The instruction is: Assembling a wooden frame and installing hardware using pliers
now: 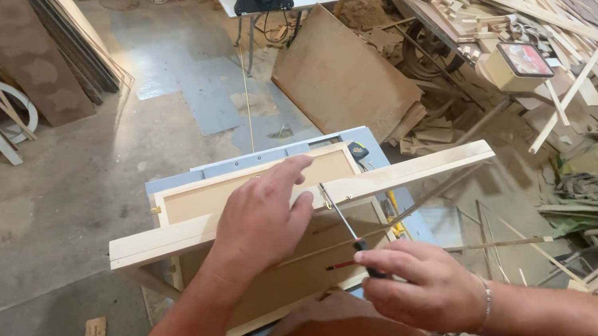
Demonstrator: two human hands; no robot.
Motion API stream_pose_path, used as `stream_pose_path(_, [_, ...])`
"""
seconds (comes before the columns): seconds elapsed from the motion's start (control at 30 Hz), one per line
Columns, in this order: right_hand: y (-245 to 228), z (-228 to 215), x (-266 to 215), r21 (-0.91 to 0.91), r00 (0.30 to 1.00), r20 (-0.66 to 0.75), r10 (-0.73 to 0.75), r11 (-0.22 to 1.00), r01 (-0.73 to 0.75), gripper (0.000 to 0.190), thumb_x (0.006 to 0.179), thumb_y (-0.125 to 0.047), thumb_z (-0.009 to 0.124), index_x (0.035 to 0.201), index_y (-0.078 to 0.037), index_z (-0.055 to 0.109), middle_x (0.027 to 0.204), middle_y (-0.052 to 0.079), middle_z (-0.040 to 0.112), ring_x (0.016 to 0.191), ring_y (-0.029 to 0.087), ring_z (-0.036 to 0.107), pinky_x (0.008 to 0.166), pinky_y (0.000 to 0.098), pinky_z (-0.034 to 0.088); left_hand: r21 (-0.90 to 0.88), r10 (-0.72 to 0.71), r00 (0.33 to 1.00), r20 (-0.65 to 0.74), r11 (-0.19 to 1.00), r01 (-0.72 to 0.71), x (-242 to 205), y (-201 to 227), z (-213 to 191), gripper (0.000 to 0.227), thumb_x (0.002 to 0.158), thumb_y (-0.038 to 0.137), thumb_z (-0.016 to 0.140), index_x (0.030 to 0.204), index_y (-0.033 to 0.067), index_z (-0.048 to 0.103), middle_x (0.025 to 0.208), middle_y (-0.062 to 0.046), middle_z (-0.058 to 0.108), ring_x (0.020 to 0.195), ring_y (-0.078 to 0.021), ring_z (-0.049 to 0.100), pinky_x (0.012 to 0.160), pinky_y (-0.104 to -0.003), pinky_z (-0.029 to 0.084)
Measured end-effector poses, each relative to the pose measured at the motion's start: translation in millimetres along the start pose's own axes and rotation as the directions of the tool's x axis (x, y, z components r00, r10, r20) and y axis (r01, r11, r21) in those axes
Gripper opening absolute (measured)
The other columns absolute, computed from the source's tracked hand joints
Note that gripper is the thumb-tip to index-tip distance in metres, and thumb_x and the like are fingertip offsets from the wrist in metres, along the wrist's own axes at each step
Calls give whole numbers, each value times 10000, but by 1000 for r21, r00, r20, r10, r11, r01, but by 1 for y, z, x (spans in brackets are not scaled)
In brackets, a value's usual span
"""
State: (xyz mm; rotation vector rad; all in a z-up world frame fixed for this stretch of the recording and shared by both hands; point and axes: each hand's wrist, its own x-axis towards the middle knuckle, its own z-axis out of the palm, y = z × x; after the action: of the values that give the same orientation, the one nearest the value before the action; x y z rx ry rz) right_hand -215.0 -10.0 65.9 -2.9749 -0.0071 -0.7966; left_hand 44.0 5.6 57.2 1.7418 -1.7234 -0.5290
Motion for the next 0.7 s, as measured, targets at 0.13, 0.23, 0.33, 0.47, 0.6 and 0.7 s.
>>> stream_pose_path(0.13, [-6, 11, 38, -38, 988, -22, -154, 987, 154, 170, 1038, -114, 537, 1094, -34, 676, 1180, 158, 662, 707, 288, 588, 619, 385, 520, -142, -84, 995, 57, 986, 91, -2, 15, -27, 457, 956, 298, 479, 1401, 221, 549, 1195, -35, 748, 1018, -293, 706, 856, -482, 503])
stream_pose_path(0.23, [-4, 21, 63, -89, 963, 14, -270, 959, 270, 151, 1047, -115, 607, 1165, -24, 632, 1145, 171, 663, 703, 253, 527, 602, 358, 486, -276, -179, 977, 114, 939, 204, -1, 12, -33, 488, 923, 360, 442, 1387, 261, 561, 1198, 27, 754, 1063, -244, 685, 907, -373, 466])
stream_pose_path(0.33, [-1, 29, 84, -108, 961, 90, -260, 957, 269, 211, 1074, -172, 575, 1201, -18, 644, 1113, 168, 671, 708, 258, 525, 592, 367, 438, -569, -172, 977, 127, 794, 214, 0, 6, -41, 505, 957, 367, 489, 1429, 206, 566, 1337, -102, 702, 1284, -168, 636, 1067, -308, 461])
stream_pose_path(0.47, [10, 37, 114, -143, 963, 176, -206, 962, 232, 172, 1041, -149, 556, 1175, -66, 626, 949, 60, 613, 672, 233, 477, 572, 371, 394, -905, -167, 982, 85, 399, 146, 8, -20, -39, 694, 935, 558, 333, 1432, 122, 542, 1238, -113, 690, 1164, -234, 635, 1045, -391, 474])
stream_pose_path(0.6, [36, 53, 136, -77, 968, 224, -113, 988, 134, 206, 950, -286, 711, 1014, -128, 598, 783, 56, 607, 650, 273, 565, 602, 426, 452, -990, -263, 962, 73, 99, 102, 16, -25, -42, 877, 796, 742, 285, 1361, 133, 567, 1240, -129, 677, 1209, -249, 607, 1084, -462, 375])
stream_pose_path(0.7, [51, 55, 146, 33, 962, 222, -157, 988, 153, 188, 901, -265, 725, 1003, -132, 639, 881, 70, 680, 783, 310, 610, 659, 444, 475, -988, -277, 958, 73, 108, 106, 18, -25, -42, 875, 819, 720, 268, 1384, 115, 551, 1273, -155, 668, 1259, -275, 604, 1142, -505, 391])
